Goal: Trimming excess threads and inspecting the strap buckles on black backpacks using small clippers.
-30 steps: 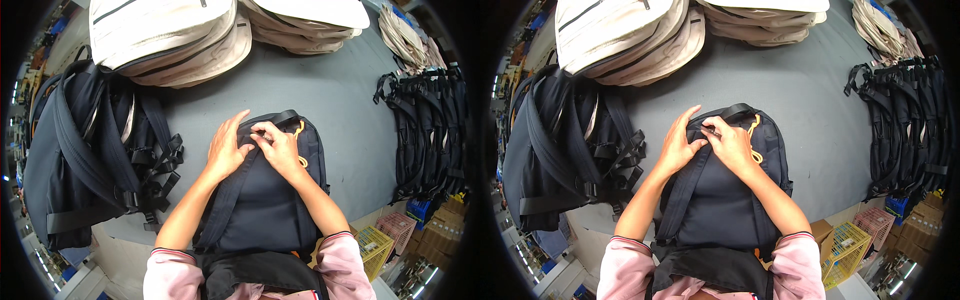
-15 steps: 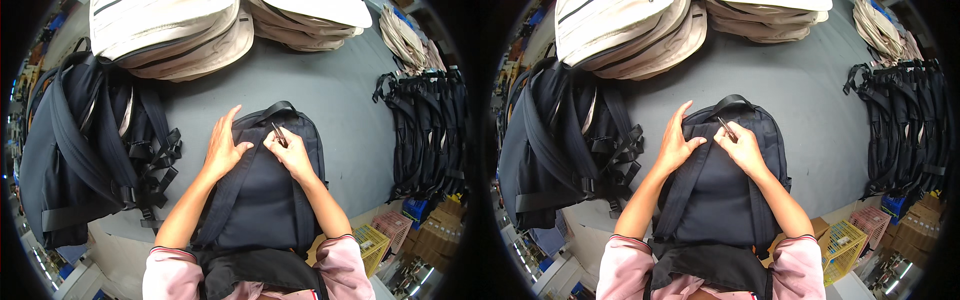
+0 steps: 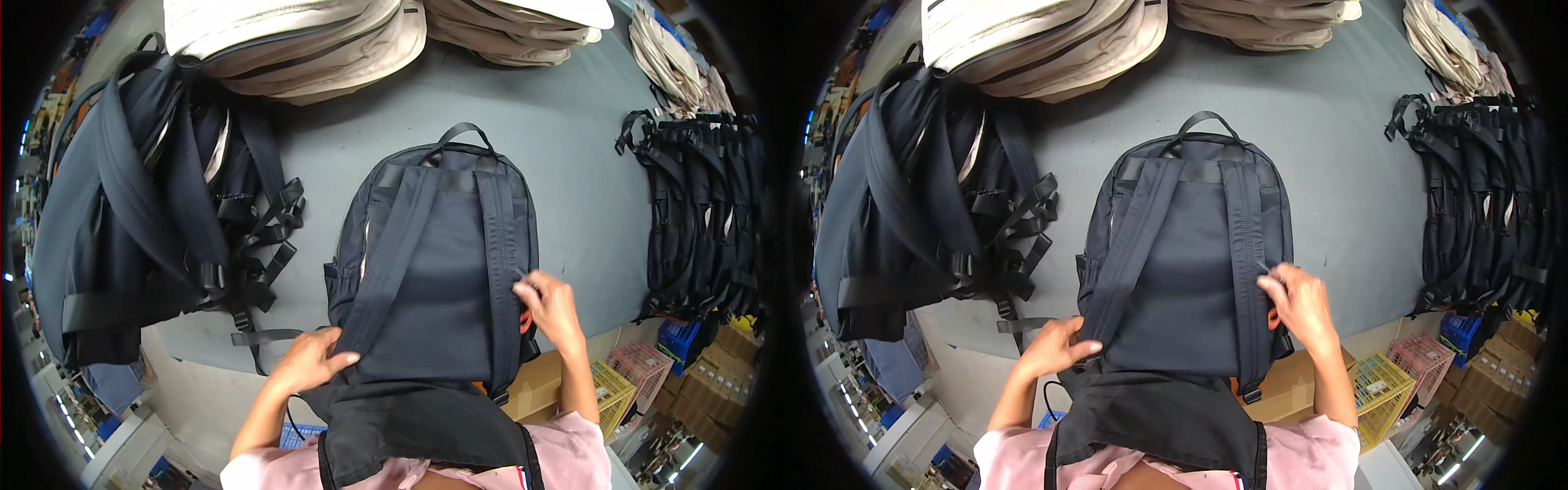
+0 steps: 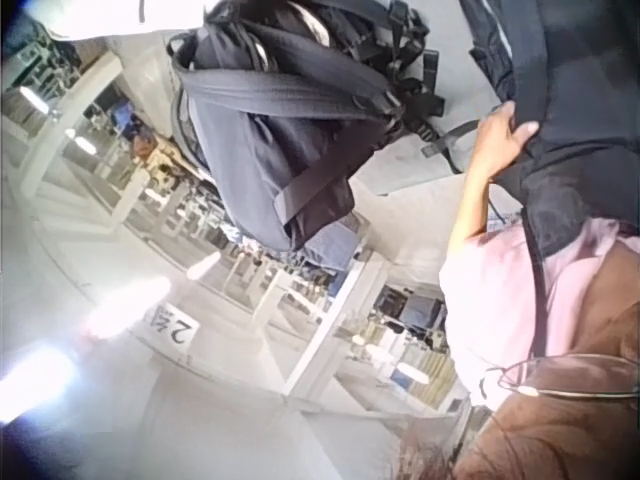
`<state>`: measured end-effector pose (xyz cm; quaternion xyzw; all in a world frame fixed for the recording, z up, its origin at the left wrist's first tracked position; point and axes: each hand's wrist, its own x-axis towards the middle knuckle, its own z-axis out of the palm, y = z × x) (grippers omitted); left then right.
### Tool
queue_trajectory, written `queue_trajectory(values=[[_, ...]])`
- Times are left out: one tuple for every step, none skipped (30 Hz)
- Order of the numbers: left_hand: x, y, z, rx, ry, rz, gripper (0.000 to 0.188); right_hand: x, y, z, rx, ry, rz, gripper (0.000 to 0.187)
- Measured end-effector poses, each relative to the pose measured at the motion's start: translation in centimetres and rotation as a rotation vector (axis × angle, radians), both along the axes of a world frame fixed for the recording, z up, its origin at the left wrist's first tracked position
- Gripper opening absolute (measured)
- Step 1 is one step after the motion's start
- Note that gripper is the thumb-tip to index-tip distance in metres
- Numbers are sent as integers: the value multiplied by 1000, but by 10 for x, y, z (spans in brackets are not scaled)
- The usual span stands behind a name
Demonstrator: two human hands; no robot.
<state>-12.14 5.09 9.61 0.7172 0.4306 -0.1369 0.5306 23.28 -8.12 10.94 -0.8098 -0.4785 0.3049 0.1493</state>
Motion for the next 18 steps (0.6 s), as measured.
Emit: queue_trajectory(values=[[-5,-4,12,-83,4,32,31,-3,-15,2,-216,161,-70,20],[-9,-8,21,-165,6,63,25,-13,-20,8,-257,366,-189,24],[-14,-10,21,-154,2,60,25,-22,-24,15,-289,572,-307,29],[-17,-11,19,-352,-158,172,27,-27,-31,1,-85,578,-229,31],[-18,-10,19,-549,-322,280,29,-30,-32,8,-69,572,-232,31],[1,-7,35,-662,-603,408,37,-37,-22,17,70,570,-192,30],[14,0,42,-624,-743,403,50,-45,-12,27,212,565,-153,30],[40,5,51,-557,-816,514,43,-49,0,30,293,432,-107,29],[49,13,45,-643,-777,554,56,-51,10,35,374,289,-70,29],[69,13,38,-590,-786,589,49,-58,18,31,447,167,-123,32],[81,20,33,-606,-735,508,37,-60,20,30,503,-164,-100,36],[90,17,28,-578,-716,533,33,-65,17,33,559,-200,-140,36],[95,11,24,-554,-692,566,30,-72,10,37,608,-229,-175,36],[97,10,17,-516,-722,573,29,-77,10,43,702,-139,-135,36],[99,7,13,-496,-742,568,28,-85,5,48,780,-54,-110,36],[107,4,28,-516,-760,590,26,-94,4,52,725,116,-134,34],[105,6,25,-496,-778,533,26,-103,11,39,733,308,-190,30],[108,4,31,-475,-771,544,19,-107,19,28,662,416,-177,28]])
